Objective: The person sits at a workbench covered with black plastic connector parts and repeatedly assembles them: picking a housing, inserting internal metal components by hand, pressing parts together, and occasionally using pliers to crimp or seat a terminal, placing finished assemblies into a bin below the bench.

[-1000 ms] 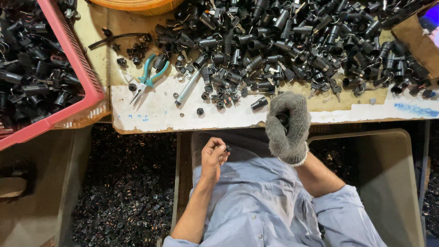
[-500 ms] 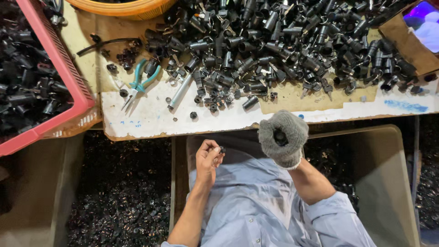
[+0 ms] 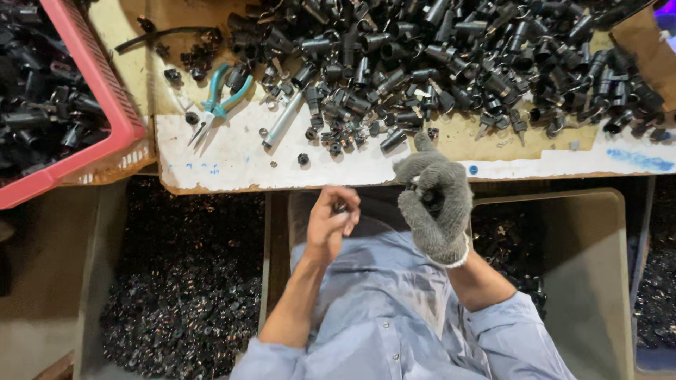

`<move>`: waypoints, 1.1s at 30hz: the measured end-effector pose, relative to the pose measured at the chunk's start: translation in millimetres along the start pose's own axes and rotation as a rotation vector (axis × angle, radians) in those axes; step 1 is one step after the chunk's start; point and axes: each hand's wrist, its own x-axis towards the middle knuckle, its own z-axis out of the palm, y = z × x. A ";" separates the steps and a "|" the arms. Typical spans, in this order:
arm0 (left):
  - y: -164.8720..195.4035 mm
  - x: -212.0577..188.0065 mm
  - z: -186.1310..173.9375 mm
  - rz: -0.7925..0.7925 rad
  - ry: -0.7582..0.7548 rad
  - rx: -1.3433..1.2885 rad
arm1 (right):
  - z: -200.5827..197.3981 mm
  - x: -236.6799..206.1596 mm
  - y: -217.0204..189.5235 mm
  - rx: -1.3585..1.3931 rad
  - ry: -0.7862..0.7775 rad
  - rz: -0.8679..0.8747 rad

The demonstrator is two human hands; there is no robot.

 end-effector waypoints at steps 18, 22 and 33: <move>22.8 19.9 64.4 0.438 -0.516 0.925 | -22.9 8.0 -27.5 0.220 -0.386 0.242; 17.1 13.2 68.8 0.460 -0.437 0.990 | -16.6 4.0 -32.9 0.206 -0.328 0.244; 16.0 4.9 57.2 0.140 -0.304 0.866 | -15.6 -13.5 -16.4 0.545 -0.191 0.490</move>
